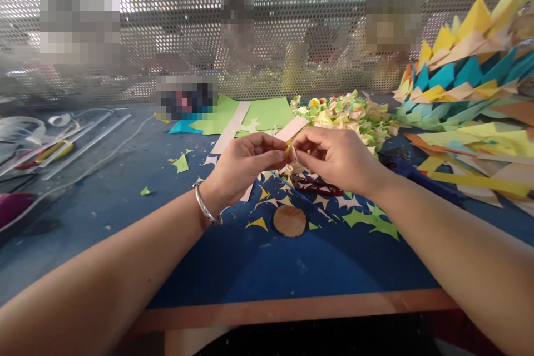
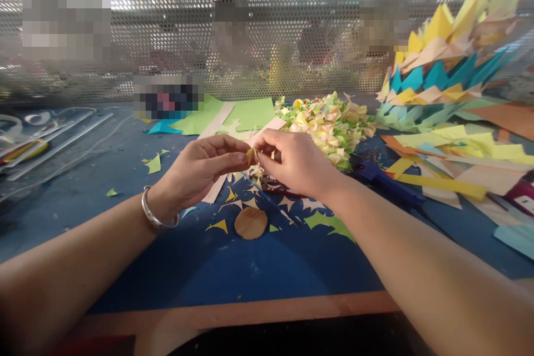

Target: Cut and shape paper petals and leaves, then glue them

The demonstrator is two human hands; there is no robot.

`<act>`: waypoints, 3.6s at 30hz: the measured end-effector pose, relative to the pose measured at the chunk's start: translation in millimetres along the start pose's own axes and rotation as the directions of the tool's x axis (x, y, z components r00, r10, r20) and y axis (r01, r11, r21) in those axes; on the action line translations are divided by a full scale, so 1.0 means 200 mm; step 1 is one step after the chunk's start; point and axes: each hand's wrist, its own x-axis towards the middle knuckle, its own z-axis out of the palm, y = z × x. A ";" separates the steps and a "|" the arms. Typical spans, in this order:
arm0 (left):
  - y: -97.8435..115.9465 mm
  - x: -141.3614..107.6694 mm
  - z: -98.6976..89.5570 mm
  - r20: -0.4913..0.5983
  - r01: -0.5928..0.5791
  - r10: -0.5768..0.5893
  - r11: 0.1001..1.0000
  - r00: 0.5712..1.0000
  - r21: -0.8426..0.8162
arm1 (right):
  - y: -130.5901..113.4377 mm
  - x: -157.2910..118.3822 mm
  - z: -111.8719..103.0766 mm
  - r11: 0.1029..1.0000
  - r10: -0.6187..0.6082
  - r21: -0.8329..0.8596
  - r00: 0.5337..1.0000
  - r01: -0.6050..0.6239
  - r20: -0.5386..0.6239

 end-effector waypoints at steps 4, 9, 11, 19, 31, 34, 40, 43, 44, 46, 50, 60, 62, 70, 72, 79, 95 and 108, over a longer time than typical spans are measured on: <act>0.00 0.00 0.00 0.006 0.016 -0.015 0.999 1.000 -0.043 | 0.00 0.00 0.00 1.000 -0.020 0.015 1.000 0.020 -0.005; 0.01 0.00 0.00 -0.016 -0.010 0.010 1.000 1.000 0.017 | 0.00 0.00 0.00 0.999 -0.035 0.029 0.999 0.035 0.007; 0.01 -0.01 0.01 -0.015 -0.006 0.007 1.000 1.000 0.019 | 0.01 0.00 0.00 0.999 -0.032 0.039 0.999 0.031 0.013; 0.00 0.00 -0.01 0.029 -0.041 0.039 0.997 0.999 0.067 | 0.00 0.00 0.00 0.998 -0.008 0.067 1.000 0.006 0.030; 0.02 0.00 -0.01 0.034 0.010 -0.011 0.999 0.999 0.043 | -0.02 0.00 -0.01 0.998 -0.030 0.060 0.998 0.027 0.055; 0.01 0.00 -0.02 0.039 -0.036 0.033 0.996 0.999 0.088 | -0.01 0.00 0.00 0.998 -0.033 0.047 0.998 0.031 0.046; 0.00 0.00 -0.01 0.039 -0.121 0.115 0.961 0.993 0.247 | -0.01 0.00 0.00 0.999 -0.038 0.015 0.999 0.038 0.038; 0.01 0.00 -0.01 0.032 -0.091 0.085 0.953 0.996 0.288 | -0.02 0.00 0.00 0.999 -0.033 0.018 0.998 0.032 0.052; 0.01 0.00 -0.01 0.035 -0.085 0.078 0.951 0.996 0.296 | -0.02 0.00 0.00 0.999 -0.031 0.016 0.998 0.030 0.056; 0.01 0.00 -0.02 0.046 -0.099 0.089 0.943 0.995 0.318 | -0.02 0.00 -0.01 1.000 -0.024 0.009 0.998 0.024 0.064; 0.01 0.00 -0.03 0.069 -0.163 0.148 0.917 0.987 0.363 | -0.01 0.00 -0.01 1.000 -0.006 -0.010 0.997 0.006 0.080; 0.06 0.01 -0.09 0.199 -0.153 0.081 0.913 0.977 0.378 | -0.03 0.00 -0.01 0.996 -0.057 -0.060 0.990 0.065 0.126; 0.07 0.02 -0.10 0.231 -0.110 0.026 0.927 0.973 0.359 | -0.03 -0.01 0.00 0.998 -0.044 -0.037 0.987 0.050 0.155; 0.07 0.04 -0.13 0.319 0.042 -0.121 0.969 0.940 0.244 | -0.04 -0.02 0.01 0.996 -0.035 0.085 0.975 0.017 0.220; 0.06 0.05 -0.14 0.322 0.073 -0.142 0.973 0.936 0.219 | -0.04 -0.02 0.01 0.995 -0.050 0.096 0.973 0.028 0.224; 0.05 0.05 -0.14 0.320 0.165 -0.209 0.973 0.924 0.159 | -0.05 -0.03 0.02 0.995 -0.075 0.084 0.964 0.056 0.256; 0.00 0.07 -0.13 0.343 0.249 -0.257 0.966 0.904 0.068 | -0.06 -0.03 0.02 0.994 -0.081 0.100 0.946 0.052 0.313; 0.05 0.03 -0.11 0.089 -0.176 0.158 0.954 0.983 0.244 | -0.04 -0.02 0.02 0.995 -0.069 0.082 0.988 0.058 0.137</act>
